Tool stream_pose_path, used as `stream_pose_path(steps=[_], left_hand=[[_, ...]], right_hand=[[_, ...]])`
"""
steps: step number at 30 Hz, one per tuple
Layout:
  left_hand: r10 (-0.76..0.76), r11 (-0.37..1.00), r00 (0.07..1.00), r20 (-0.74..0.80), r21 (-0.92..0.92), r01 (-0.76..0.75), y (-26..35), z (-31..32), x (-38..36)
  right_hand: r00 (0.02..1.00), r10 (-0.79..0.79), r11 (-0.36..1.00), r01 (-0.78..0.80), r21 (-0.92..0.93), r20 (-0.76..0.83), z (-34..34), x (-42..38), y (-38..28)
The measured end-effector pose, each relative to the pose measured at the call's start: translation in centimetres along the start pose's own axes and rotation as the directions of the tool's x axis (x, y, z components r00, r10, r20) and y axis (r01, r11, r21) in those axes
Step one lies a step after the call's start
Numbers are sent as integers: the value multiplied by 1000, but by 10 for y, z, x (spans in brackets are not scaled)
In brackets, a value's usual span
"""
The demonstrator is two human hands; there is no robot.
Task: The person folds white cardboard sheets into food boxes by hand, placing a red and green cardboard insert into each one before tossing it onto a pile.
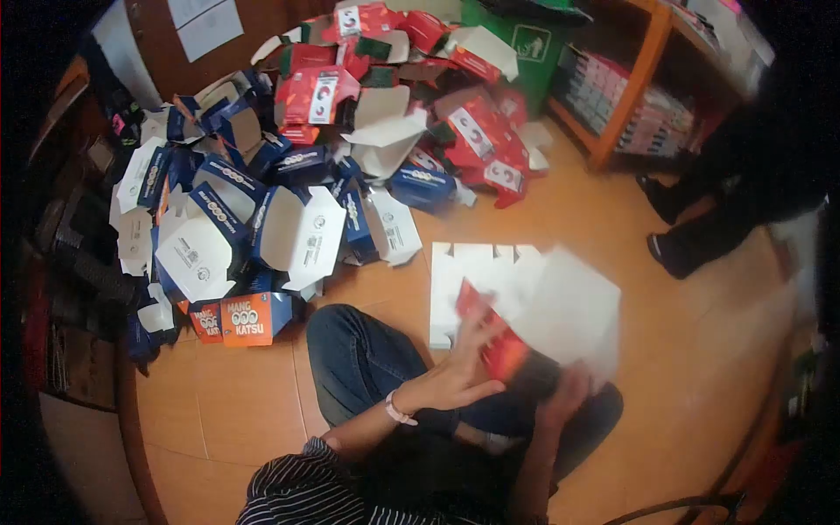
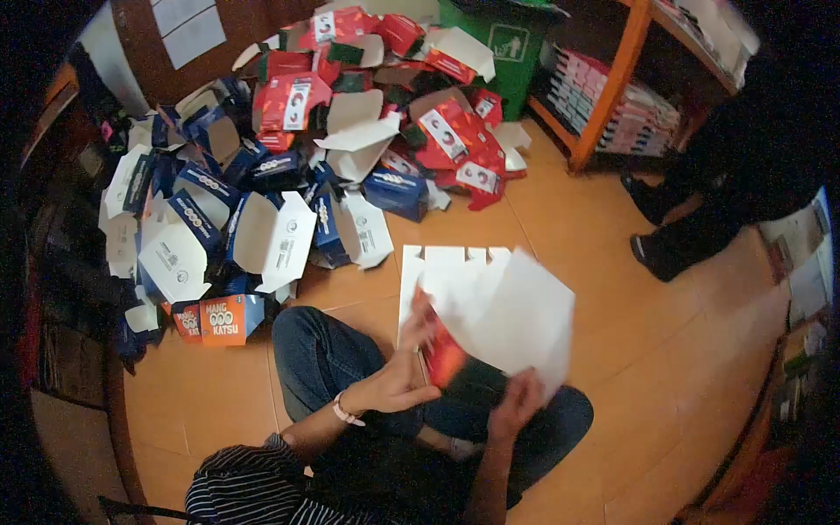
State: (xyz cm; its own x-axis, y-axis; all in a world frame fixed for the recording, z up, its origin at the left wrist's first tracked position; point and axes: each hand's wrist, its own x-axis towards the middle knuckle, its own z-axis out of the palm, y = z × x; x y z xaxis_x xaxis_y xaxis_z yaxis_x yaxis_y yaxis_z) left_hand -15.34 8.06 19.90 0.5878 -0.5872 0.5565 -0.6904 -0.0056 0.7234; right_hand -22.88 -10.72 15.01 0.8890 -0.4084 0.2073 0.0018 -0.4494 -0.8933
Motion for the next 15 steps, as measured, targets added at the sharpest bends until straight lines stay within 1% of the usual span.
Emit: stream_pose_path(steps=[1,2,3,4,5,6,7,8,9,10,11,12,13,14,15], left_hand=[[-86,995,964,-251,-79,68,-8,-1,-2],[-186,978,859,-477,-177,113,-12,-3,-3],[-249,949,819,-517,37,312,-14,-18,-6],[-238,949,816,-527,51,310,-23,-25,-10],[-362,915,825,-435,6,404,-40,-28,-17],[-481,866,812,-330,-34,499,-47,-31,-20],[-417,891,820,-391,3,454,-51,-30,-23],[-411,894,822,-395,2,448,-49,-32,-21],[-519,853,811,-271,-226,470,-46,-35,-20],[-594,751,796,-118,-436,496,-40,-36,-18],[-447,893,828,-337,-215,394,-25,-36,-13],[-448,893,830,-332,-217,395,-18,-41,-10],[-259,944,938,-229,148,296,-13,-48,-9],[-103,872,993,-54,476,116,-7,-51,-7],[-77,883,997,19,465,59,2,-47,-5]], right_hand=[[977,151,921,-83,380,-153,-1,1,10],[911,350,698,-97,709,-219,-2,2,14],[917,340,693,-95,715,-208,-4,3,17],[949,123,903,15,430,-290,-6,4,19],[948,-112,985,145,92,-298,-5,6,18],[949,-117,984,152,97,-292,-2,9,16],[966,77,757,104,645,-246,1,14,13],[973,211,263,41,964,-99,3,19,9],[940,268,546,32,837,-211,8,22,4],[939,266,548,38,836,-217,7,25,7],[888,319,656,46,754,-332,6,28,13],[822,354,751,34,660,-446,6,30,16],[736,129,968,50,244,-664,5,31,15],[735,129,970,48,240,-665,5,35,9],[933,19,967,75,245,-360,5,35,0]])
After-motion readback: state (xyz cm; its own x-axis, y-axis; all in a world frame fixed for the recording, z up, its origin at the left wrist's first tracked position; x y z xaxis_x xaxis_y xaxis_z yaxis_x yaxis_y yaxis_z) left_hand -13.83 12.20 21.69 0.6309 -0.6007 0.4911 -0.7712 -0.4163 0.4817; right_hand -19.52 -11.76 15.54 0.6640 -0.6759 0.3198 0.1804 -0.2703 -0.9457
